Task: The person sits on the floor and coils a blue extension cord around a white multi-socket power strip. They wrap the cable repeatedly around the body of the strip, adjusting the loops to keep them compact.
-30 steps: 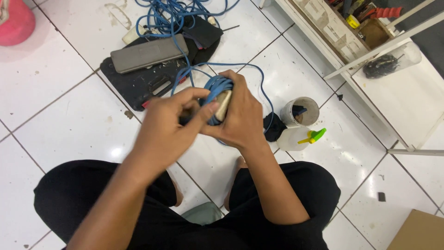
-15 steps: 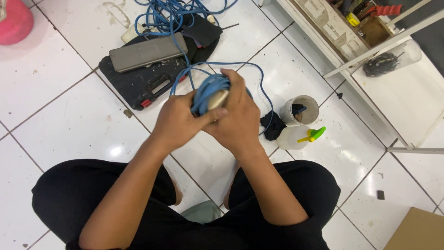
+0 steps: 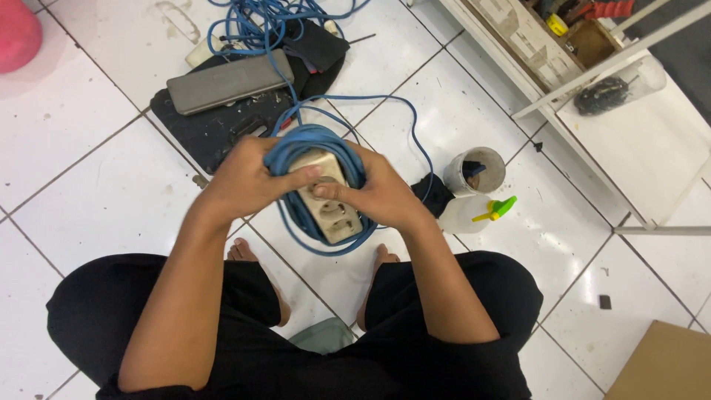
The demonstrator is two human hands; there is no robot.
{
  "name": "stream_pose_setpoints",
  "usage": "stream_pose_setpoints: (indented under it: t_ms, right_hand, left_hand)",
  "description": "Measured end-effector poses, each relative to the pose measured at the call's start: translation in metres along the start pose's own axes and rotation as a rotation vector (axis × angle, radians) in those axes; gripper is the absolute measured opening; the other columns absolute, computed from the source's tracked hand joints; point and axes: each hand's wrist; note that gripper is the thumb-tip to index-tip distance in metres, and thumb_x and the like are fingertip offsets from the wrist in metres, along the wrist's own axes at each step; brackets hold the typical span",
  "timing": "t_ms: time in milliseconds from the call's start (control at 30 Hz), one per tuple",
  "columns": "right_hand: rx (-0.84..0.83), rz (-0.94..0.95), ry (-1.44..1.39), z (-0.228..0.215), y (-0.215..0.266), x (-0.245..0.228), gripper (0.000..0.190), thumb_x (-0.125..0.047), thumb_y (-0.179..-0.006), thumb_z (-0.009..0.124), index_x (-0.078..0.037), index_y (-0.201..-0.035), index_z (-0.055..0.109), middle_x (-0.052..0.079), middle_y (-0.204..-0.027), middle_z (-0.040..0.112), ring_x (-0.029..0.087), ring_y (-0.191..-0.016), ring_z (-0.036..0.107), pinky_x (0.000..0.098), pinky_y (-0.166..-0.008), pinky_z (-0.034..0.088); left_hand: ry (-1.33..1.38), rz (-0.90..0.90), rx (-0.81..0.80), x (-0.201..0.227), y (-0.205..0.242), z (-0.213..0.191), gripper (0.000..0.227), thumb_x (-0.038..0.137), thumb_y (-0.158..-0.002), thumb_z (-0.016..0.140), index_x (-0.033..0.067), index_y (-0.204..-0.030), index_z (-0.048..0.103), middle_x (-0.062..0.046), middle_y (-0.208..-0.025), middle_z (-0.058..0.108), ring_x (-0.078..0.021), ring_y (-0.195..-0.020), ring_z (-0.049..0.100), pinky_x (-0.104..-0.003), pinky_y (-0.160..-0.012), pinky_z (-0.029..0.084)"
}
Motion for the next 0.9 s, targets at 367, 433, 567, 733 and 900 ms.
stream_pose_setpoints:
  t_ms: [367, 433, 567, 733, 900]
  right_hand:
    - [0.14, -0.076, 0.131, 0.017, 0.006, 0.011, 0.036, -0.039, -0.089, 0.063, -0.013, -0.112, 0.068, 0.007, -0.075, 0.068, 0.018, -0.069, 0.065, 0.0356, -0.065, 0.055]
    - [0.241, -0.069, 0.284, 0.016, 0.011, 0.008, 0.04, -0.043, -0.106, 0.039, -0.017, -0.108, 0.069, 0.004, -0.06, 0.061, 0.014, -0.059, 0.059, 0.0306, -0.055, 0.051]
    - [0.419, -0.002, 0.445, 0.022, 0.014, -0.007, 0.032, -0.032, -0.107, 0.039, -0.012, -0.111, 0.064, 0.015, -0.069, 0.07, 0.023, -0.058, 0.066, 0.031, -0.054, 0.052]
    - [0.472, -0.039, 0.193, 0.028, 0.009, 0.029, 0.035, -0.027, -0.109, 0.034, -0.007, -0.108, 0.063, 0.012, -0.06, 0.062, 0.016, -0.057, 0.052, 0.029, -0.055, 0.047]
    - [0.443, -0.085, -0.081, 0.029, 0.006, 0.043, 0.041, -0.034, -0.109, 0.034, -0.008, -0.115, 0.065, 0.006, -0.062, 0.062, 0.01, -0.064, 0.051, 0.0228, -0.061, 0.046]
  left_hand:
    - [0.125, 0.07, 0.134, -0.017, 0.011, -0.02, 0.035, 0.027, -0.082, 0.081, 0.0053, -0.062, 0.061, -0.006, -0.048, 0.053, -0.0106, -0.048, 0.044, -0.027, -0.05, 0.038]
    - [0.127, 0.093, 0.194, -0.016, 0.011, -0.022, 0.034, 0.028, -0.083, 0.083, 0.0056, -0.066, 0.063, -0.005, -0.051, 0.056, -0.0093, -0.052, 0.045, -0.026, -0.052, 0.04]
    - [0.083, 0.101, 0.341, -0.031, 0.008, -0.023, 0.026, 0.026, -0.085, 0.084, 0.0063, -0.08, 0.069, -0.006, -0.068, 0.066, -0.0085, -0.065, 0.054, -0.025, -0.066, 0.047]
    - [0.129, 0.099, 0.394, -0.041, 0.006, -0.019, 0.024, 0.026, -0.085, 0.085, 0.0078, -0.085, 0.069, -0.004, -0.074, 0.067, -0.0078, -0.071, 0.056, -0.026, -0.071, 0.05]
    - [0.308, 0.14, 0.408, -0.037, 0.0, -0.021, 0.026, 0.021, -0.089, 0.081, 0.0082, -0.076, 0.063, -0.002, -0.065, 0.061, -0.006, -0.064, 0.052, -0.024, -0.066, 0.049]
Point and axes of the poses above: each hand's wrist, its own y-axis away from the middle knuckle, its own z-axis out of the palm, x = y × z
